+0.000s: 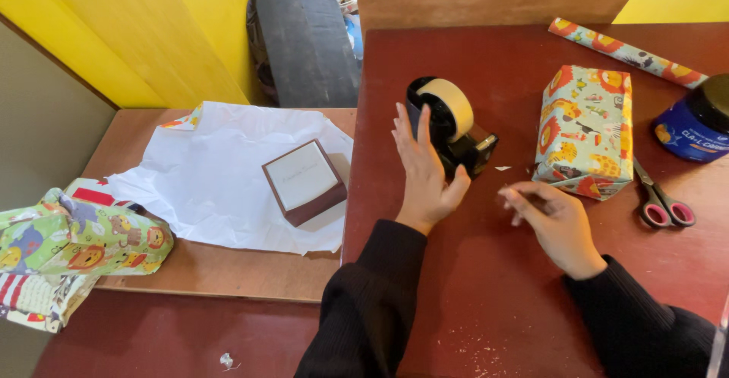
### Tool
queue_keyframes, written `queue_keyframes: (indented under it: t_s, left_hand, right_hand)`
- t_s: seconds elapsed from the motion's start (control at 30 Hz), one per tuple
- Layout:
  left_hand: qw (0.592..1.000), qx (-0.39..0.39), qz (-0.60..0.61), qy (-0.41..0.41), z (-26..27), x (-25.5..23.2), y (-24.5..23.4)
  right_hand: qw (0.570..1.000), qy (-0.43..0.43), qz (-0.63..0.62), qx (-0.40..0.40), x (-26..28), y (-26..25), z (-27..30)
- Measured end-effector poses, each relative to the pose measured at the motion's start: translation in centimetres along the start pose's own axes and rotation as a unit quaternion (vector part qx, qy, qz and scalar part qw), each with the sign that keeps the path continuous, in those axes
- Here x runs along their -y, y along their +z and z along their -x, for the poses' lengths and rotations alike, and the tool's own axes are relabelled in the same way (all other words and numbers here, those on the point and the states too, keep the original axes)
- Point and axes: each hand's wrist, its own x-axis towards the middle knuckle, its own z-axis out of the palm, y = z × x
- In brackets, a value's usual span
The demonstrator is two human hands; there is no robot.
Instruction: The person wraps a rectangular box with patterned wrapping paper, folds the edges, trims excess paper with scissors, and secures the package with tape. The person then picks up a second smaller item and begins to wrap it.
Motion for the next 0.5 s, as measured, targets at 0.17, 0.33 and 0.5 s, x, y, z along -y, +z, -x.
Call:
queue_keyframes:
  t_s: [0.17,0.33,0.5]
  left_hand:
    - [0.988,0.076,0.07,0.119,3.3,-6.3,0.6]
    - [0.979,0.147,0.087,0.115,4.2,-9.0,2.2]
    - [0.971,0.18,0.145,0.056,4.5,-7.5,2.8]
  right_hand:
    - [0.98,-0.083,0.171,-0.054,2.0,-3.4,4.5]
    - [0.936,-0.191,0.288,-0.068,3.3,-4.5,5.1]
    - [0.927,-0.188,0.313,-0.088,3.5,-4.4,5.0]
